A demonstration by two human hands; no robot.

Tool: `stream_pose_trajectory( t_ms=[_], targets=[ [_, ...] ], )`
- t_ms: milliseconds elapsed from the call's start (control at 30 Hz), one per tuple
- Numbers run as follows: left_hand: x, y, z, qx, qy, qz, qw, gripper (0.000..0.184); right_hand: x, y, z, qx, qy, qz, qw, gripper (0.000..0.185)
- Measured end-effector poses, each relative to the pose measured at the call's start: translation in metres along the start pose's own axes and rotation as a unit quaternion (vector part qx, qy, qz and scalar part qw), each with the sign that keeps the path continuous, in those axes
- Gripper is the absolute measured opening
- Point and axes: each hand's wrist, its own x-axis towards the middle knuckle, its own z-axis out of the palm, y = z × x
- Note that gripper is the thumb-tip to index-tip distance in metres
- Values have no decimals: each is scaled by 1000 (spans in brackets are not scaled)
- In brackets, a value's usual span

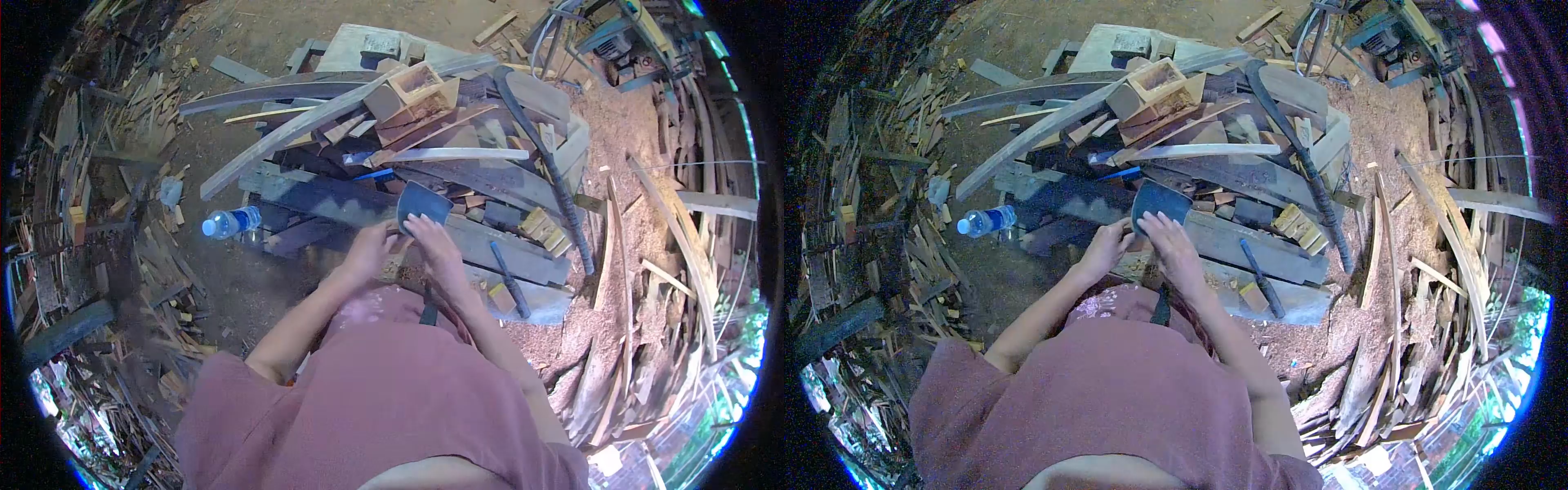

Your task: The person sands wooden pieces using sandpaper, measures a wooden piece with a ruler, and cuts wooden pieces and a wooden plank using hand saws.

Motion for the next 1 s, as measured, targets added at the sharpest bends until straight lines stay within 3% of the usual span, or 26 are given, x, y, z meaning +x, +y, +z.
stream_pose_trajectory(
  t_ms=[133,200,300,367,400,467,500,567,700,767,800,867,1000],
  targets=[
    [0,-6,4,39,-9,6,999,29,-9,11,4,-44,-42,-29,998,55],
    [-4,-4,6,31,-6,8,999,29,-3,29,-1,-32,-1,4,999,42],
    [-6,2,7,75,-1,22,997,29,1,88,-8,-1,40,61,997,40],
    [-5,-5,9,-4,23,15,1000,30,-3,123,-12,-86,-47,251,963,43],
    [-1,-3,7,-7,31,17,999,30,3,117,-17,-90,-48,244,964,43],
    [-8,-1,4,21,25,13,999,31,1,74,-24,-31,37,111,993,41],
    [-10,-3,5,21,25,8,999,31,0,53,-21,-28,34,111,993,41],
    [-7,-6,8,52,33,-18,998,30,2,23,-15,-90,-6,-74,993,39],
    [-7,4,5,12,31,-1,999,31,3,60,11,-118,14,-87,989,42],
    [-8,6,6,28,21,2,999,31,10,100,10,-42,15,119,992,42],
    [-8,2,6,29,22,5,999,31,10,99,5,-43,18,117,992,42],
    [-6,-18,9,-7,46,-2,999,34,10,86,-9,-7,70,216,974,37],
    [-1,-50,12,-170,28,-82,982,35,-5,46,-16,54,51,192,979,36]
  ],
)
